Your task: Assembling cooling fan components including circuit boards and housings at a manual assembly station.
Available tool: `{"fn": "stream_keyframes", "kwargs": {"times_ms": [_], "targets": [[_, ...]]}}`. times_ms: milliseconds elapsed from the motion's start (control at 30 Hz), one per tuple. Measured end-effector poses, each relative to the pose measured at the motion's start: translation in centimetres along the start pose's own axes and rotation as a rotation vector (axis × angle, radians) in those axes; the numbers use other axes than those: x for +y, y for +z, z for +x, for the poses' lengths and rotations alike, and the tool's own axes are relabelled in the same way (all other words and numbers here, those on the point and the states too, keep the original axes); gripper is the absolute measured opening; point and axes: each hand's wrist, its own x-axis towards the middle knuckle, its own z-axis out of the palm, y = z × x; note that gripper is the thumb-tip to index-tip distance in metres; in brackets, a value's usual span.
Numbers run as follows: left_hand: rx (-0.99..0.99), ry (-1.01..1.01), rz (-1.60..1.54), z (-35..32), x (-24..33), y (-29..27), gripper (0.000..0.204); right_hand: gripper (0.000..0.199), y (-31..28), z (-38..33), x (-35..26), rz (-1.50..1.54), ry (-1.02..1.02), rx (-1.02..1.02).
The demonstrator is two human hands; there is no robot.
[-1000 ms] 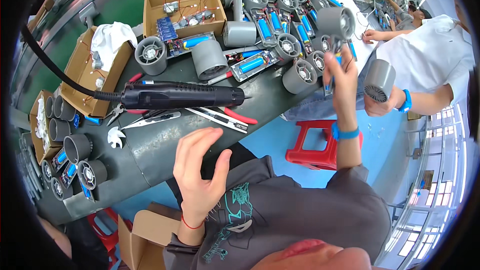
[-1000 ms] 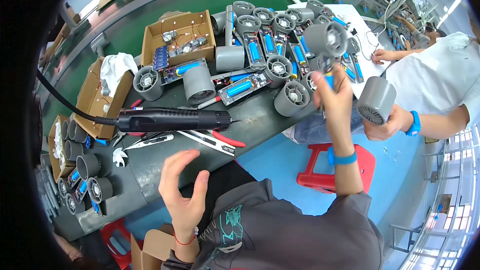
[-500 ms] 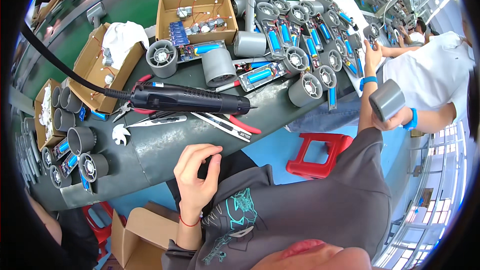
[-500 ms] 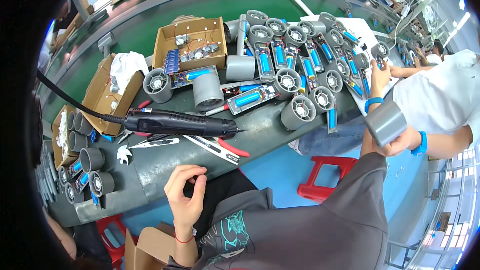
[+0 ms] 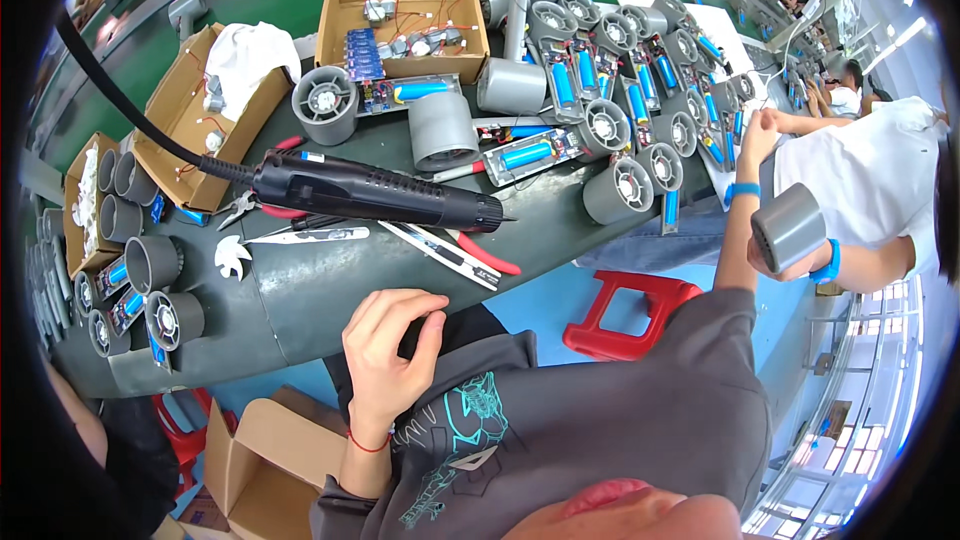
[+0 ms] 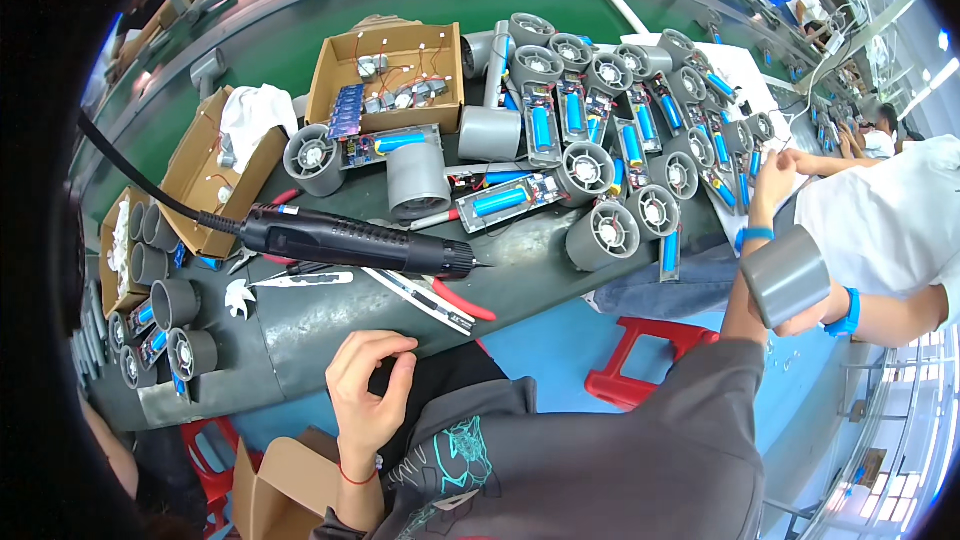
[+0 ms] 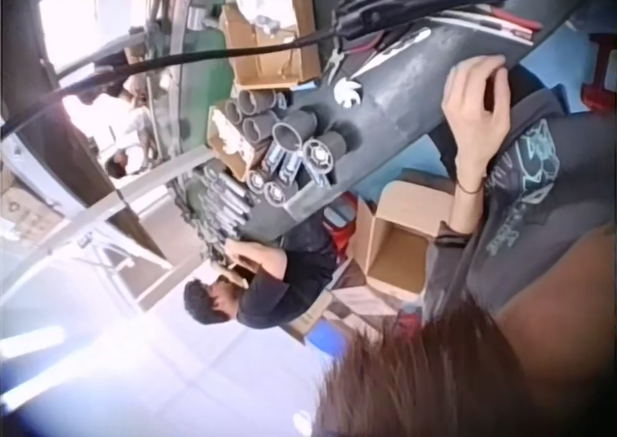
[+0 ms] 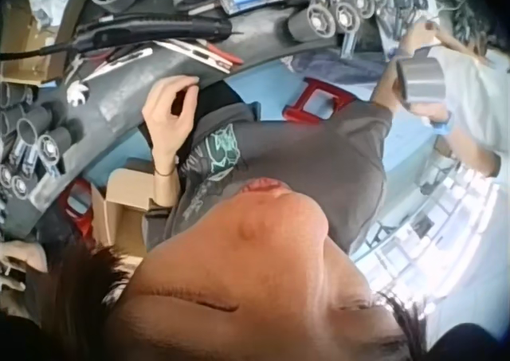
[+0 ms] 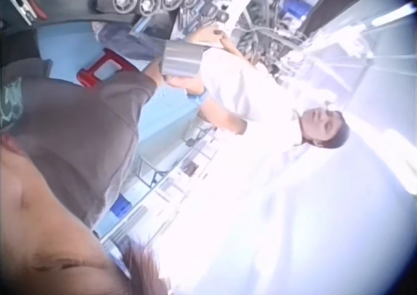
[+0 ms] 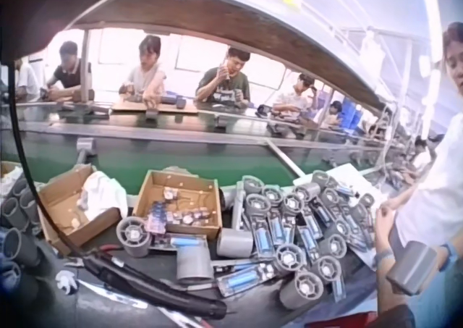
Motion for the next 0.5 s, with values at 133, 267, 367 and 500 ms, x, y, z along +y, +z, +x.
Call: {"fn": "stream_keyframes", "kwargs": {"times_ms": [133,267,367,500], "targets": [[-0.035,0.015,-0.175,0.4,1.1,0.4,0.017,0.032,-6.6,-8.2,-8.1,0.268,-0.094,0.026],[-0.257,0.240,-0.344,4.8,5.7,4.1,0.046,0.020,-10.2,-16.2,-12.8,0.268,-0.108,-0.097],[-0.256,0.327,-0.493,8.6,9.5,9.9,0.088,0.018,-10.5,-20.2,-15.1,0.272,-0.109,-0.146],[-0.609,0.116,-0.695,12.7,14.5,15.7,0.103,0.019,-13.2,-24.1,-17.9,0.426,-0.155,-0.316]]}}
